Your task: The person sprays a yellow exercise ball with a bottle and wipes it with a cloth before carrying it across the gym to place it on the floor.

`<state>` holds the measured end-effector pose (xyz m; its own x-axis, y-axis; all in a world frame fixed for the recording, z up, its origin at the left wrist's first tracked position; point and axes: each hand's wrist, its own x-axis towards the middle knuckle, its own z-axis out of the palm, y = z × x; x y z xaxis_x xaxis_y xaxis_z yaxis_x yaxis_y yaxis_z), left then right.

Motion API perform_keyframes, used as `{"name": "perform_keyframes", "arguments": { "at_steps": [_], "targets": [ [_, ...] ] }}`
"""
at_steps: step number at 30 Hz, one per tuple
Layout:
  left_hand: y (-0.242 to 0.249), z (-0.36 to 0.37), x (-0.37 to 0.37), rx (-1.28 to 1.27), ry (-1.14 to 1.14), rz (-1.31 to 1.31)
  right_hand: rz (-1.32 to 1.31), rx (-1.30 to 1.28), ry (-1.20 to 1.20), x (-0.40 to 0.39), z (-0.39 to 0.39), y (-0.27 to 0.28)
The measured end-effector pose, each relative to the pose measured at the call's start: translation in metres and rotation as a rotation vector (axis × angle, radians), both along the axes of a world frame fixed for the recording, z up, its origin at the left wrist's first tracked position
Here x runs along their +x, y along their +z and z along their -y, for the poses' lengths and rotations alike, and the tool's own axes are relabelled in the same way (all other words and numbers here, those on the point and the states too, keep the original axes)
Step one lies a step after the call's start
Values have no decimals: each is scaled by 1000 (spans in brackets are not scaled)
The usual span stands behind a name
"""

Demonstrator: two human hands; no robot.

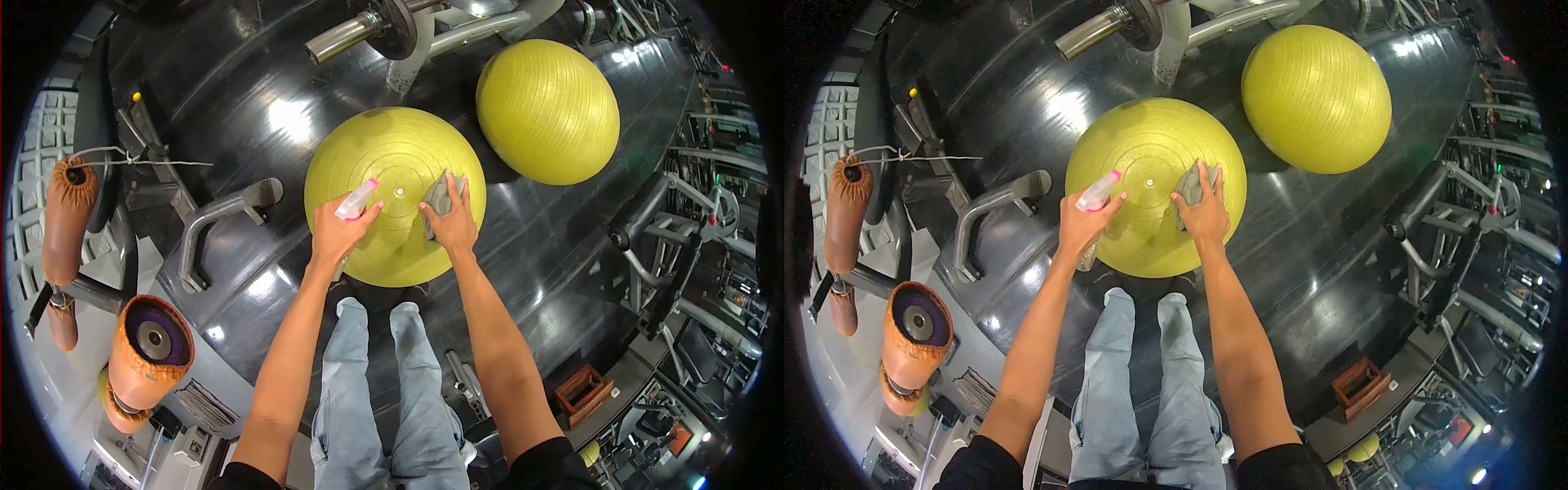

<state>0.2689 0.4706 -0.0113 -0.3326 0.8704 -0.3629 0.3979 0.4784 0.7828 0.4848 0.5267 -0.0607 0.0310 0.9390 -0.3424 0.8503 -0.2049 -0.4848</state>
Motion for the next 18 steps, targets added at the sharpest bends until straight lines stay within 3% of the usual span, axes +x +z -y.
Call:
{"name": "perform_keyframes", "arguments": {
  "at_steps": [4, 6, 18],
  "targets": [
    [-3, 2, -4, 55, 23, -9, 47, -54, -7, -6, -17, 2],
    [-3, 6, -5, 133, 143, 188, 77, -64, -3, -9, -25, 0],
    [-27, 56, -23, 82, 204, 65, 129, -120, 30, -9, -47, -10]
  ]
}}
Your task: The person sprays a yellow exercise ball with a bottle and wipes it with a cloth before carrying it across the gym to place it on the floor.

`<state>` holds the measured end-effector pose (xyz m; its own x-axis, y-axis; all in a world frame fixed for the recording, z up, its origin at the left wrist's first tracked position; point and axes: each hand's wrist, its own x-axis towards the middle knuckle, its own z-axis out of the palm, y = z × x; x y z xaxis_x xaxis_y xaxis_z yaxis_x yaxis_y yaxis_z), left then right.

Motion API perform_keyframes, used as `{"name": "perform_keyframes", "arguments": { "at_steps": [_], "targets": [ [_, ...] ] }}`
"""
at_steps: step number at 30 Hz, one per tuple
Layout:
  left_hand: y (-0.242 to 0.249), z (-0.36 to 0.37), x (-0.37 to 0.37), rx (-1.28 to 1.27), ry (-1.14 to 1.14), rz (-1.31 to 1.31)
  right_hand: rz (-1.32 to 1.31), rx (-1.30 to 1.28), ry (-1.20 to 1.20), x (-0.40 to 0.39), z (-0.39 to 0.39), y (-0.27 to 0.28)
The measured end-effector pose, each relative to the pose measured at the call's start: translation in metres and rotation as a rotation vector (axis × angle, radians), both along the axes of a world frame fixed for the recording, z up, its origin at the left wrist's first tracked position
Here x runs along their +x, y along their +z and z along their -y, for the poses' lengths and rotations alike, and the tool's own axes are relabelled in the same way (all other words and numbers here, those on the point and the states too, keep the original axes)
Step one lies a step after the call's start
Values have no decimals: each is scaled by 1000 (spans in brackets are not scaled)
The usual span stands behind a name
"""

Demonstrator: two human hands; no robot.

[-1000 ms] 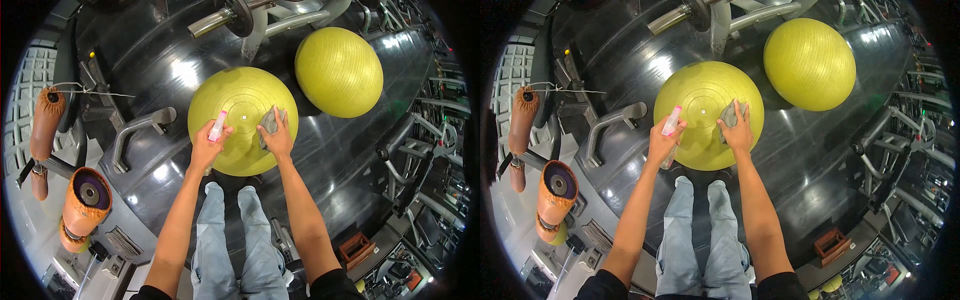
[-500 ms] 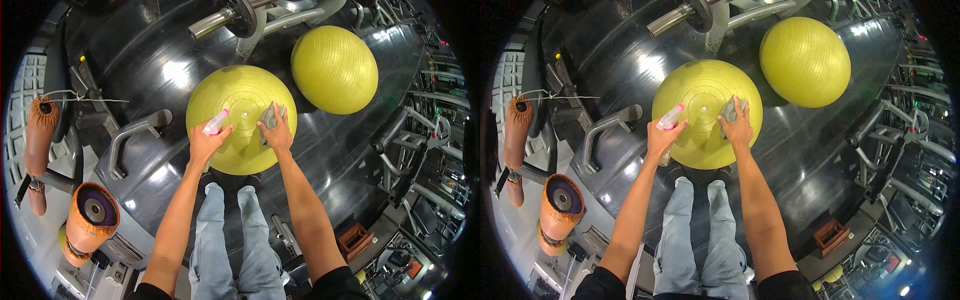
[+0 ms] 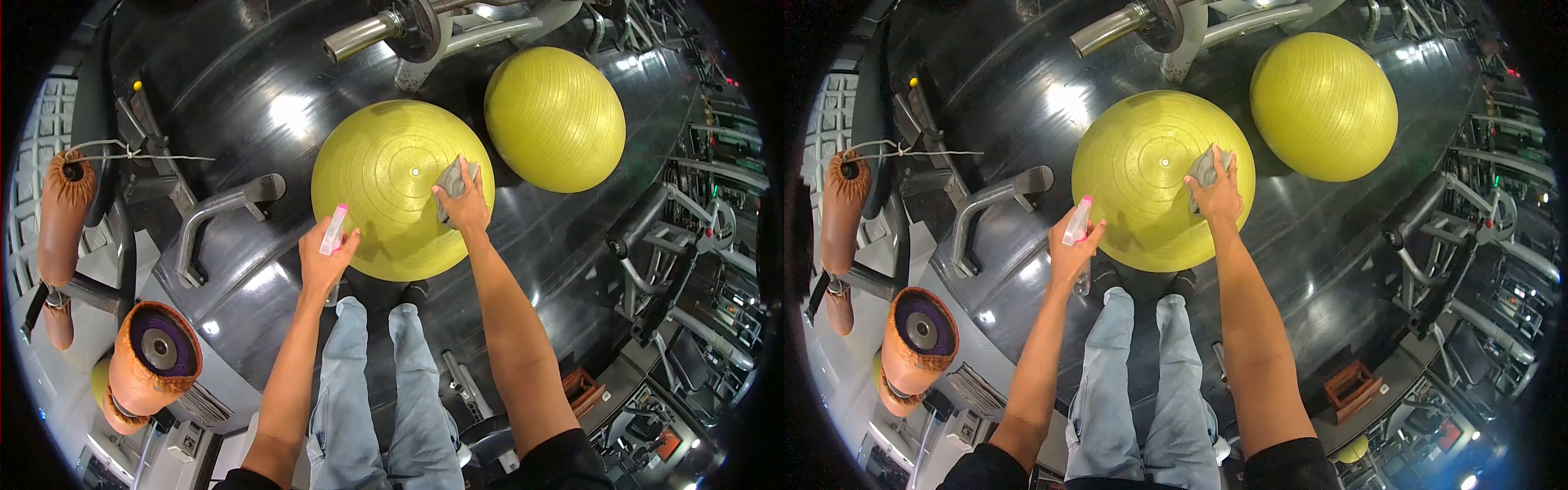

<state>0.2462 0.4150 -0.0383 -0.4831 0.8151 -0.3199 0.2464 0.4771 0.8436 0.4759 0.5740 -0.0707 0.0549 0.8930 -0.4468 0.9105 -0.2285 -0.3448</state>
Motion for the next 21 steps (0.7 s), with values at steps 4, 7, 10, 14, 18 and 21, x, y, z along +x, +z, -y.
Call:
{"name": "perform_keyframes", "arguments": {
  "at_steps": [4, 7, 10, 14, 18, 21],
  "targets": [
    [-3, -2, 5, -32, -15, -66, 20, 46, -17, 6, 1, -3],
    [13, -7, 9, -29, -1, 55, -88, 86, -31, 19, 0, -14],
    [31, -11, 23, -73, 23, 274, -325, 141, -68, 25, -5, -14],
    [40, -12, 46, -19, -170, 174, -564, 182, -186, 24, -8, -22],
    [44, -23, 74, 27, -194, 167, -593, 227, -172, 24, 0, -22],
    [38, -30, 89, -1, -215, 218, -581, 220, -175, 29, 7, -21]
  ]
}}
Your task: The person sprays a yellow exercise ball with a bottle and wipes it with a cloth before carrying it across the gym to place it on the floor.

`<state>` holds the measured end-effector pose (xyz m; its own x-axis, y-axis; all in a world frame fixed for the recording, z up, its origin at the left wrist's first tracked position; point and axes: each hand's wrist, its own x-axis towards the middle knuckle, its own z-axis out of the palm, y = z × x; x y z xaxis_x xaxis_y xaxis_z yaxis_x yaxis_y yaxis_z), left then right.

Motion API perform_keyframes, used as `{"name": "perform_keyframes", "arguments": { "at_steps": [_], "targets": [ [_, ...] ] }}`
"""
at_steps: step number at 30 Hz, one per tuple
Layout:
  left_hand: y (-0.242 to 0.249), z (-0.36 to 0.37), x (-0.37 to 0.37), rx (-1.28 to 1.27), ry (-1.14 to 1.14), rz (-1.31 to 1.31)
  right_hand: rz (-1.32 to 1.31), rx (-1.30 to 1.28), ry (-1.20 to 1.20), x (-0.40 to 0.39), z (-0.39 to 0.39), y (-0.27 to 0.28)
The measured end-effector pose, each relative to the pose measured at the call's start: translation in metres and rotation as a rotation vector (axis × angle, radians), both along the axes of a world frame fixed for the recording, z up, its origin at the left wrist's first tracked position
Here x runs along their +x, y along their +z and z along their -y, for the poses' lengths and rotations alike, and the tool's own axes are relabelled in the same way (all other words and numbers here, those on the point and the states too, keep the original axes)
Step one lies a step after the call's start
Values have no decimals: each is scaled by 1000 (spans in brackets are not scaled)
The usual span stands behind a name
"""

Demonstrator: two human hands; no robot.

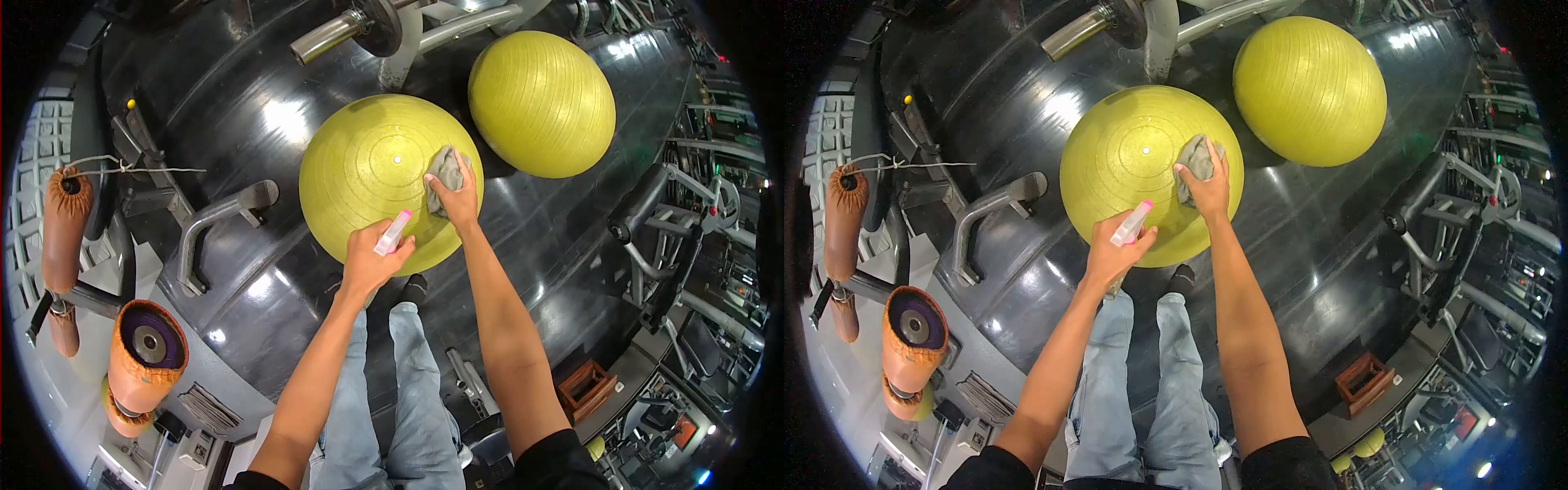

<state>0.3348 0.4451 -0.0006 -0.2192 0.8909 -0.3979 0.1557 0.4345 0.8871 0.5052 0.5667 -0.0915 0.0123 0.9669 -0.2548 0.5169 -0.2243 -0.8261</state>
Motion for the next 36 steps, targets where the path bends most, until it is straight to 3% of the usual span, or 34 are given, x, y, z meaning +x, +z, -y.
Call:
{"name": "perform_keyframes", "arguments": {
  "at_steps": [2, 6, 9, 11, 13, 15, 17, 20, 21, 23, 27, 29, 31, 33, 35, 36],
  "targets": [
    [-1, -4, 3, -31, -101, -129, -46, 13, -28, 3, 3, -1],
    [-10, -1, -1, -7, -101, -148, -132, -2, -91, 21, 7, -3],
    [-25, -5, -20, -85, -59, -81, -366, -68, -223, 34, 10, -8],
    [-35, -14, -34, 196, -43, -403, -613, -78, -385, 40, 18, 1],
    [-45, -25, -48, 155, -95, -517, -559, -94, -501, 45, 27, 14],
    [-50, -34, -53, 111, -147, -629, -838, -204, -833, 59, 36, 19],
    [-46, -41, -56, -41, -283, -724, -1047, -312, -869, 103, 54, -14],
    [-40, -47, -48, -165, -309, -637, -990, -235, -936, 108, 65, 14],
    [-43, -46, -45, -168, -311, -634, -844, -167, -933, 103, 63, 26],
    [-52, -43, -37, -42, -293, -632, -695, -102, -929, 92, 56, 37],
    [-47, -51, -33, -84, -469, -579, -30, 200, -374, 55, 20, 37],
    [-51, -56, -40, -9, -650, -490, 16, 109, -321, 34, 10, 38],
    [-46, -65, -35, -23, -640, -524, 720, 59, -1, 17, 6, 44],
    [-47, -70, -32, -39, -632, -556, 621, -11, -99, 13, 7, 38],
    [-52, -73, -30, 55, -444, -641, 655, 264, -201, 22, 13, 22],
    [-54, -74, -29, 53, -446, -639, 657, 262, -202, 29, 13, 25]
  ]
}}
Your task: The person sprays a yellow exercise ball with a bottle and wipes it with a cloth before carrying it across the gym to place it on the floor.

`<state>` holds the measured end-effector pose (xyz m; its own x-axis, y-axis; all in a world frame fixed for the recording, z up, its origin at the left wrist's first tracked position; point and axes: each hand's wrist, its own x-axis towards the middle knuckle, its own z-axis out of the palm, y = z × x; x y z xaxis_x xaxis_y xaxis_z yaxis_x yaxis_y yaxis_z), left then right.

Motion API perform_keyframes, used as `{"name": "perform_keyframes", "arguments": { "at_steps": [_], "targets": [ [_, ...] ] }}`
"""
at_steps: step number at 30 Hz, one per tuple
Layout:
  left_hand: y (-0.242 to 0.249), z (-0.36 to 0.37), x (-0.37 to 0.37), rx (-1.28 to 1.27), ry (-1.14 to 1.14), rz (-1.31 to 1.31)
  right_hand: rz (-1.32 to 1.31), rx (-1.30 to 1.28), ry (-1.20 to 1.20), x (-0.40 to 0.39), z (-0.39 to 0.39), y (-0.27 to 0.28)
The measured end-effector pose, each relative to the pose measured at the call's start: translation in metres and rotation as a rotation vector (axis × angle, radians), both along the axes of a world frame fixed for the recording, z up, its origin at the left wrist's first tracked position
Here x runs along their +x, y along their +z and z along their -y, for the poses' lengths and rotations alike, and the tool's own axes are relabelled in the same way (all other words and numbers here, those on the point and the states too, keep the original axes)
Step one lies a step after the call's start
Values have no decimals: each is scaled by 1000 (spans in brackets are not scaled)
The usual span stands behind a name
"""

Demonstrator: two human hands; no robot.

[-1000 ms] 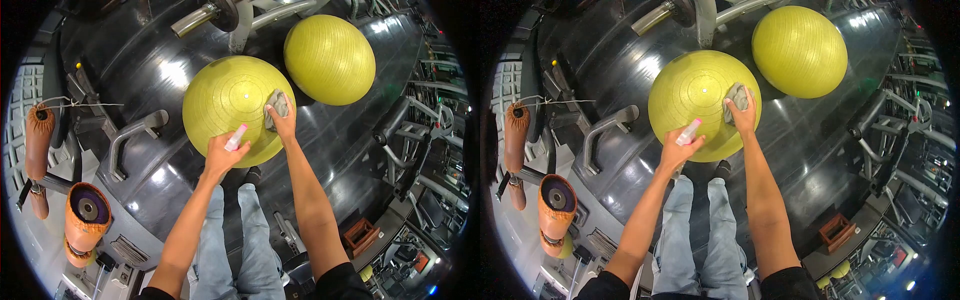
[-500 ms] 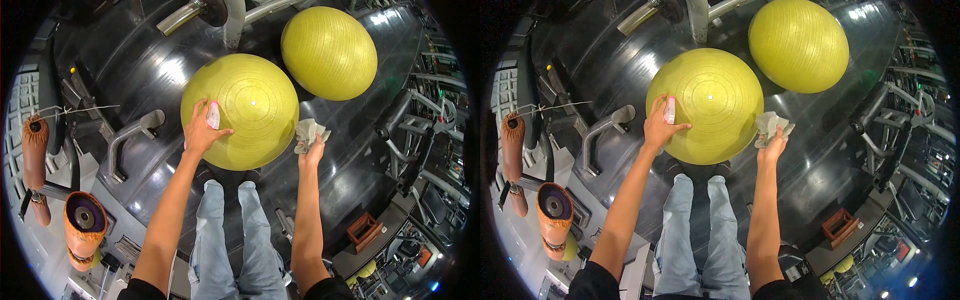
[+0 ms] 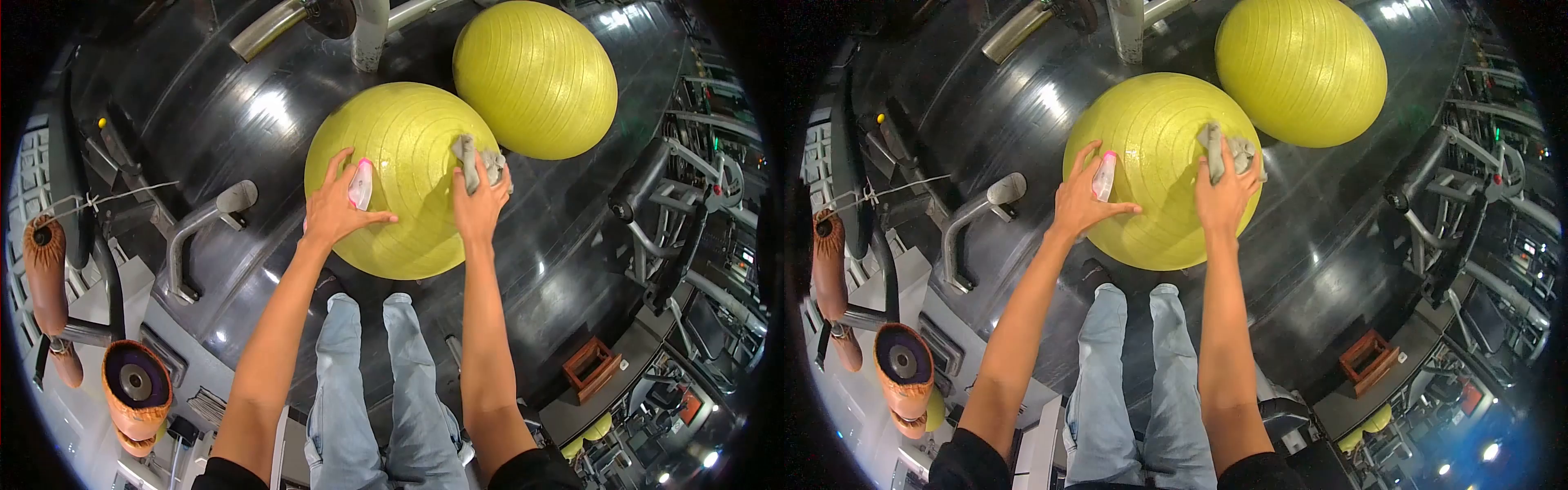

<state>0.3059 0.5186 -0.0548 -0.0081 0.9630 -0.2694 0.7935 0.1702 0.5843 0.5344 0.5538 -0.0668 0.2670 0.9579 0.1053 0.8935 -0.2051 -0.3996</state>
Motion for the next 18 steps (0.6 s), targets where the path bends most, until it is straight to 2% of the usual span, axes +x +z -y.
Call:
{"name": "perform_keyframes", "arguments": {
  "at_steps": [2, 3, 5, 7, 11, 13, 14, 16, 18],
  "targets": [
    [-5, 2, 4, -83, 73, 50, -169, -221, 13, 20, -3, 10],
    [-12, 6, 6, -86, 71, 48, -171, -224, 12, 25, -7, 12],
    [-24, 17, 11, 65, 96, 64, -172, -230, 76, 31, -19, 11],
    [-24, 19, 13, 52, 102, 68, -180, -177, 59, 24, -33, -1],
    [-30, 15, 7, 63, 121, 31, -28, 13, 166, -19, -44, -4],
    [-30, 12, 2, 36, 119, 21, -23, 52, 377, -42, -39, 7],
    [-30, 11, -1, 11, 118, 15, -27, 51, 374, -49, -31, 11],
    [-28, 9, -7, -42, 131, 11, -106, -33, 633, -59, -3, 22],
    [-27, 11, -15, -93, 149, 10, -133, -83, 650, -54, 28, 25]
  ]
}}
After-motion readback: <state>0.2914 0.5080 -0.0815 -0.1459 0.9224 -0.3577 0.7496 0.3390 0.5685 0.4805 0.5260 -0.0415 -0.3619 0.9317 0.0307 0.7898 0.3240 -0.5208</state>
